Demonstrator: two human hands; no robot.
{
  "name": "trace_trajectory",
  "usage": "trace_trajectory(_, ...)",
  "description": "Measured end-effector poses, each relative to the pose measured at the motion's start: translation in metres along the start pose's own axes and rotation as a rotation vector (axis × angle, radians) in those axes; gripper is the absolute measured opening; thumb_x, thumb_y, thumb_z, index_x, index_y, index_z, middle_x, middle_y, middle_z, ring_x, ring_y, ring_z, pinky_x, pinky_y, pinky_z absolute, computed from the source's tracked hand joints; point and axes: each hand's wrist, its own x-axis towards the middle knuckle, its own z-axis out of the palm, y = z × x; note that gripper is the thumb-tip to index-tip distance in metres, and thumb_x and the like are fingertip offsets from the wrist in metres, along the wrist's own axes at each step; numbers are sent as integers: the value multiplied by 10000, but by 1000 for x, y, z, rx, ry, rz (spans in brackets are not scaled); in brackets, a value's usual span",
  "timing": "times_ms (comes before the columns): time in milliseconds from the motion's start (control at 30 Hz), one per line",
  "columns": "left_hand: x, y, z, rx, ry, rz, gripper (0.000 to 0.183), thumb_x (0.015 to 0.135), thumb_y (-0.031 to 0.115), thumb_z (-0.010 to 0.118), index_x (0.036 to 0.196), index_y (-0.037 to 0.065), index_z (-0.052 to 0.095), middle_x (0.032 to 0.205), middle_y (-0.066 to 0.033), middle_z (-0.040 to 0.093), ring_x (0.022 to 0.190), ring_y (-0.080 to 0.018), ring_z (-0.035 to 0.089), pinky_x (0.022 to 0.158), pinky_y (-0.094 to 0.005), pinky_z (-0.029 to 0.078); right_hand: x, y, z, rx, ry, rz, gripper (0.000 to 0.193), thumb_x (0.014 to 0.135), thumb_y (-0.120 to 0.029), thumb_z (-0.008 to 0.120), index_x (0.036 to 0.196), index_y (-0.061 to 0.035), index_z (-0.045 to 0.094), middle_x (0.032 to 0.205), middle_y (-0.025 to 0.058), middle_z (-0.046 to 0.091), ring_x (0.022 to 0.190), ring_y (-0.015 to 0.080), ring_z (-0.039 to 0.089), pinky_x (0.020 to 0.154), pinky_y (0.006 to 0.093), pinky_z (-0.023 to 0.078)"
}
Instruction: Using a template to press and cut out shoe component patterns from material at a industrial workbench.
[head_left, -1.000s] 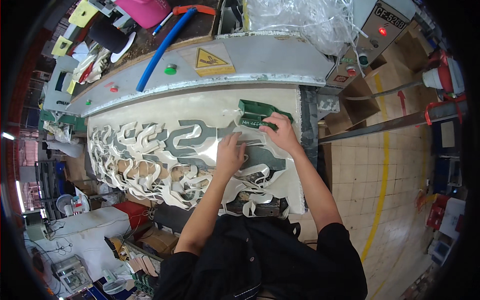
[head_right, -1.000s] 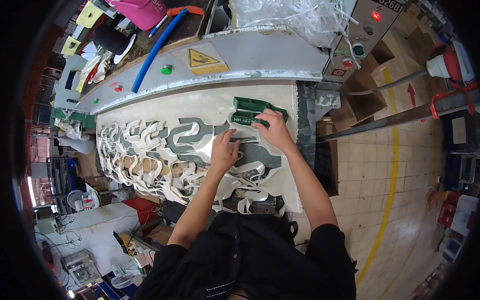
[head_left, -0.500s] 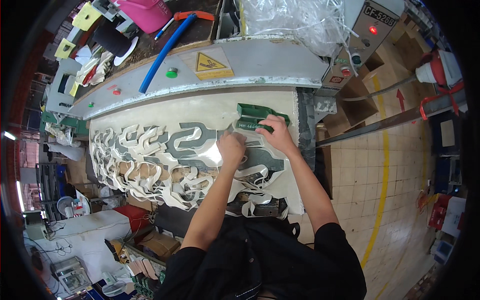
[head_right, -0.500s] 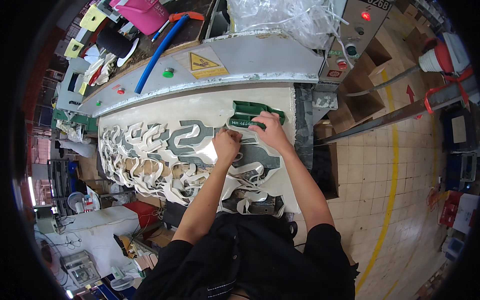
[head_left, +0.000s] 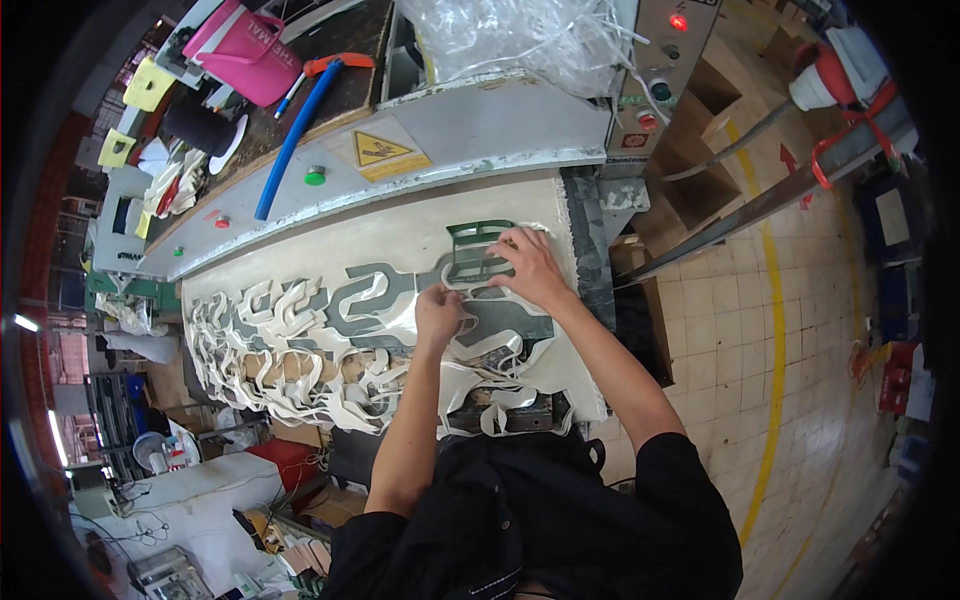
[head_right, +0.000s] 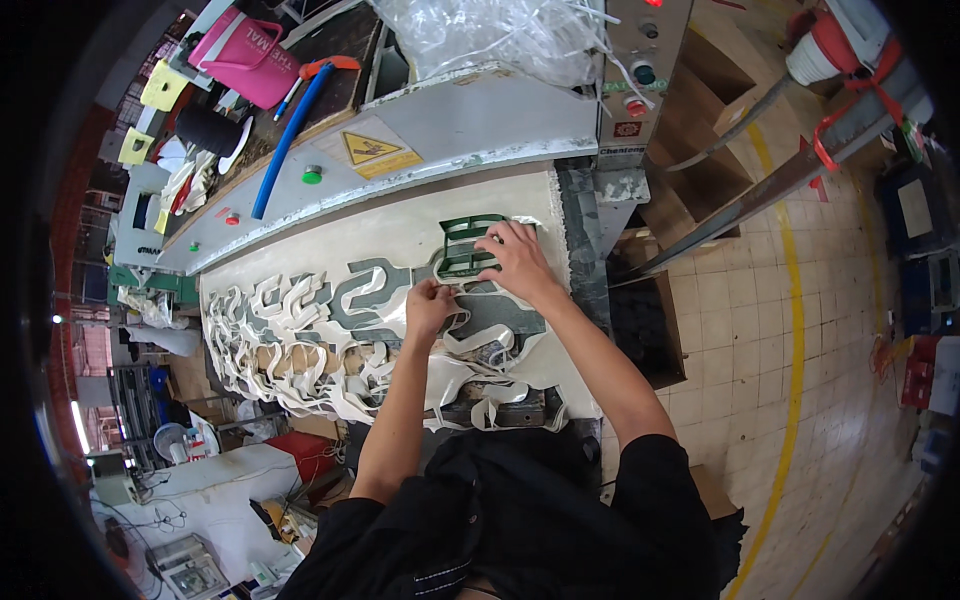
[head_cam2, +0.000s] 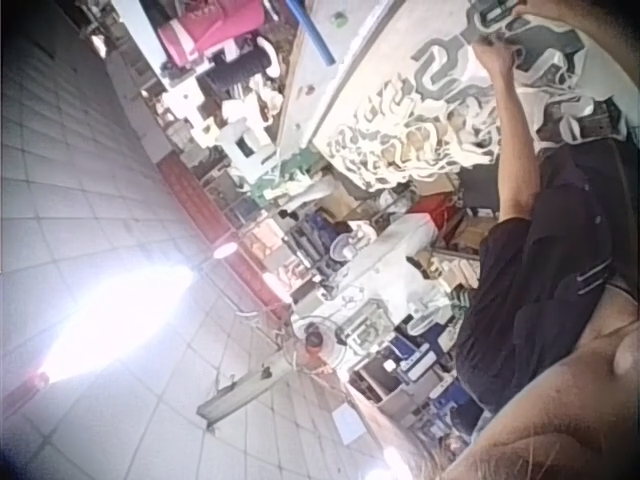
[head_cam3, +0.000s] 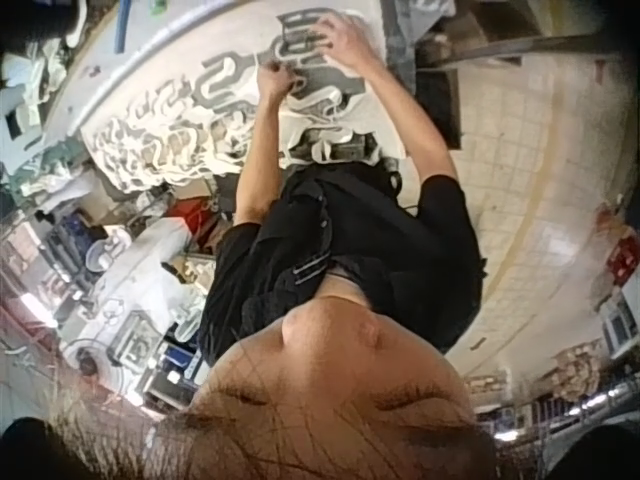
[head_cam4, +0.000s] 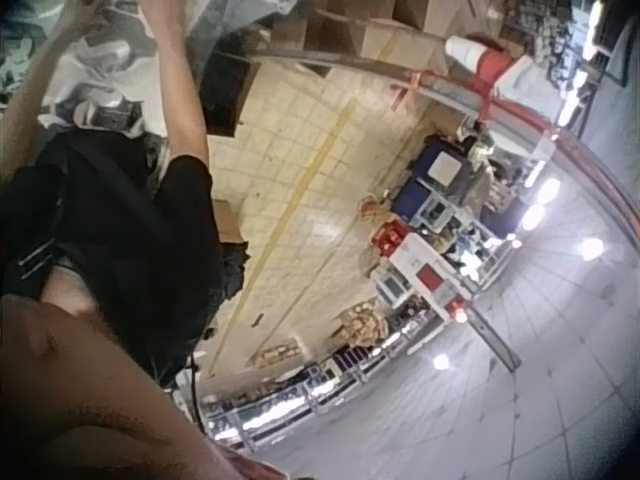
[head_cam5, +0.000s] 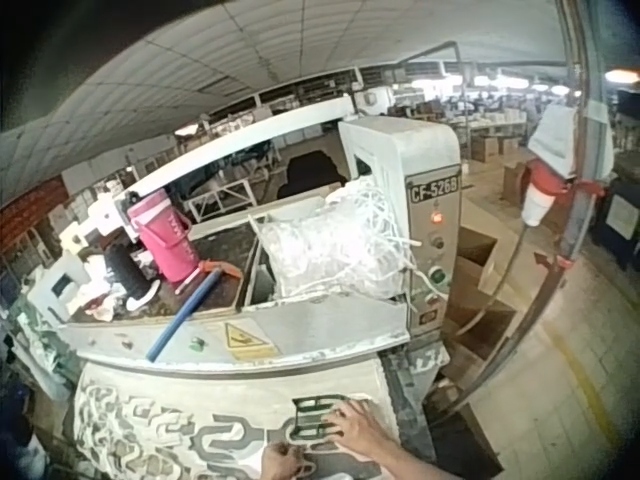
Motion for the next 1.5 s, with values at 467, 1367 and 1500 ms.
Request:
trace_trajectory(467, -19, 125, 78, 756, -108, 618, 658, 810, 135, 875, 1376, 65, 546, 1205, -228, 680, 1146, -424, 661, 969, -529, 533, -68, -5, 2, -328, 327, 664, 950, 726, -324, 953, 1499, -80, 459, 1413, 202, 532, 1318, 436, 518, 1085, 556, 408)
trace_trajectory(1367, -14, 135, 73, 743, -103, 874, 559, 814, 195, 867, 1322, 86, 660, 1126, -237, 712, 981, -426, 692, 887, -496, 563, -41, 70, -17, 1442, 115, 1052, 440, 919, 0, 768, 1347, -11, 666, 1225, 164, 749, 1072, 302, 765, 941, 456, 625)
trace_trajectory(1500, -20, 151, 82, 758, -57, 912, 536, 830, 309, 861, 1273, 56, 696, 1114, -231, 731, 1009, -421, 690, 896, -513, 564, -42, 61, -13, 1562, 136, 1043, 364, 930, -25, 745, 1290, -12, 696, 1211, 149, 752, 1109, 287, 743, 949, 457, 609)
